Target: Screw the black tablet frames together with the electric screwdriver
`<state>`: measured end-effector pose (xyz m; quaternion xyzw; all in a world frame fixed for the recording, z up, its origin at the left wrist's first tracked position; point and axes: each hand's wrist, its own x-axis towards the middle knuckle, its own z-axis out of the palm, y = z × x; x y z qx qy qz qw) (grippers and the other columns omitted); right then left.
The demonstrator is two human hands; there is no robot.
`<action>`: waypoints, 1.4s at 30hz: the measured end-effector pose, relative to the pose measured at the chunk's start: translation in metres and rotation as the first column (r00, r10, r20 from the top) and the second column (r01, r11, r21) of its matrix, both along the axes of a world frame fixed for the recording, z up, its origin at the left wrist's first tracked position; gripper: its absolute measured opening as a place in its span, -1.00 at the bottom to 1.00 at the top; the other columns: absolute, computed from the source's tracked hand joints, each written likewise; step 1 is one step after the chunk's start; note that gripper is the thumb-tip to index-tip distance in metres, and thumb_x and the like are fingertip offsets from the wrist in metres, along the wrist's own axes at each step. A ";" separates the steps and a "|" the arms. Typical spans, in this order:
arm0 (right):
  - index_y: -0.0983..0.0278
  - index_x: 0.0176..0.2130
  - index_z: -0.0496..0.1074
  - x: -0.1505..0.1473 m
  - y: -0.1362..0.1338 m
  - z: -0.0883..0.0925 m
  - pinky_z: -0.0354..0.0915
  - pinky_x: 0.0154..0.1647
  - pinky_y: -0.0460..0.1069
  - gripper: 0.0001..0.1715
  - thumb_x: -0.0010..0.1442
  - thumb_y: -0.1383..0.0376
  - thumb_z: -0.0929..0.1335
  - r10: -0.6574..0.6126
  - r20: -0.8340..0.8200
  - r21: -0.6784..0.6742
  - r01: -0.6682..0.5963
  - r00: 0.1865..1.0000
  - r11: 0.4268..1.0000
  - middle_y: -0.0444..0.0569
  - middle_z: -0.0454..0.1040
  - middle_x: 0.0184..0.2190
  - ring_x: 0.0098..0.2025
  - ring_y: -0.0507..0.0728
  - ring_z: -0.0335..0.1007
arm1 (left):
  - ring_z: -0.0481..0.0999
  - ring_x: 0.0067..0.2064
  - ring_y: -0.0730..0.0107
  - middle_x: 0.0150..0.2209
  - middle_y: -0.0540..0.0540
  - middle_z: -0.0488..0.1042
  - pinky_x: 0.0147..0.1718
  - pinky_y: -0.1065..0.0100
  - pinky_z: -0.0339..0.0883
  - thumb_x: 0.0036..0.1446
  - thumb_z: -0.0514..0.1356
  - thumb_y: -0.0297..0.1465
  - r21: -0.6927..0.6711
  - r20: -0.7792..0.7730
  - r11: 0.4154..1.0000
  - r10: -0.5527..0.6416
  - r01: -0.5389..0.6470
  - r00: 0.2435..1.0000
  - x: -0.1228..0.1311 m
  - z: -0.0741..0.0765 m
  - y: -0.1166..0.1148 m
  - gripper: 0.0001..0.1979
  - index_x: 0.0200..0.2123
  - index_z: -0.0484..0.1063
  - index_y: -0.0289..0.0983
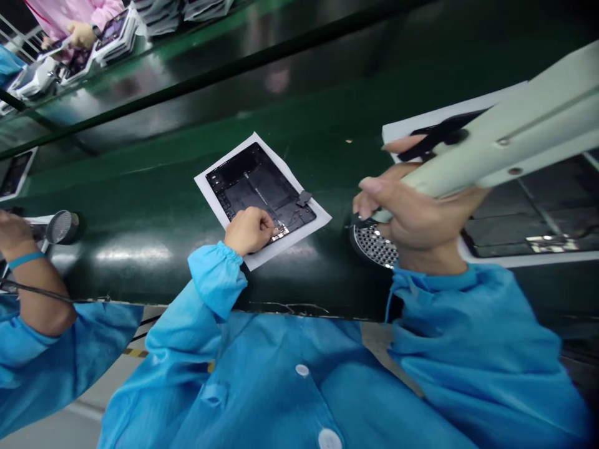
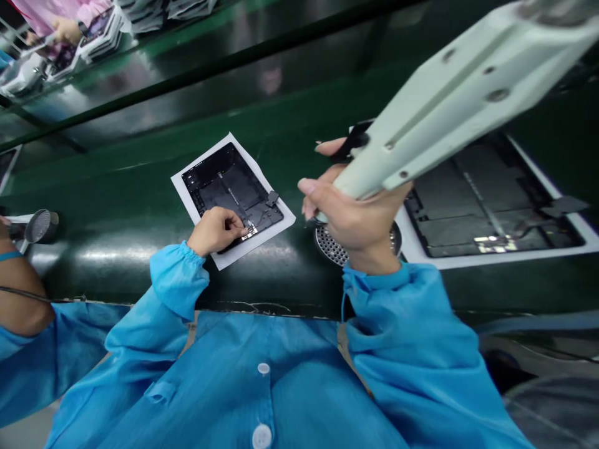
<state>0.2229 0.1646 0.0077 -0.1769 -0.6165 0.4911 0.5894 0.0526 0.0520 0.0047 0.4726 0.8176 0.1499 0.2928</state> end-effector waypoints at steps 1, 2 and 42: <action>0.27 -0.20 0.45 -0.004 -0.007 0.001 0.30 -0.66 -0.01 -0.61 -0.02 0.23 0.54 0.042 -0.001 -0.017 -0.042 0.999 0.999 -0.27 0.34 -0.72 -0.75 -0.01 0.22 | 0.48 -0.40 0.38 -0.50 -0.01 0.53 -0.40 0.37 0.28 -0.02 0.32 -0.48 -0.024 -0.002 0.999 -0.027 0.027 1.000 -0.003 0.002 0.004 -0.91 -0.53 0.53 -0.23; 0.27 -0.17 0.45 -0.009 -0.014 0.002 0.31 -0.64 0.00 -0.63 0.00 0.28 0.52 0.082 -0.002 -0.032 -0.082 0.997 0.996 -0.27 0.36 -0.71 -0.74 0.00 0.23 | 0.48 -0.40 0.38 -0.50 -0.01 0.54 -0.39 0.36 0.29 -0.04 0.33 -0.50 -0.041 0.001 0.998 -0.053 0.053 0.999 -0.005 0.003 0.007 -0.90 -0.54 0.53 -0.23; 0.22 -0.16 0.39 0.015 -0.002 -0.001 0.23 -0.73 -0.06 -0.62 0.00 0.29 0.49 -0.022 -0.017 -0.067 0.020 1.000 0.998 -0.31 0.32 -0.72 -0.77 -0.01 0.19 | 0.40 -0.65 0.52 -0.66 -0.01 0.45 -0.71 0.56 0.19 -0.09 0.31 -0.43 0.028 0.283 0.994 0.093 -0.105 0.954 -0.015 -0.004 0.002 -0.92 -0.55 0.53 -0.33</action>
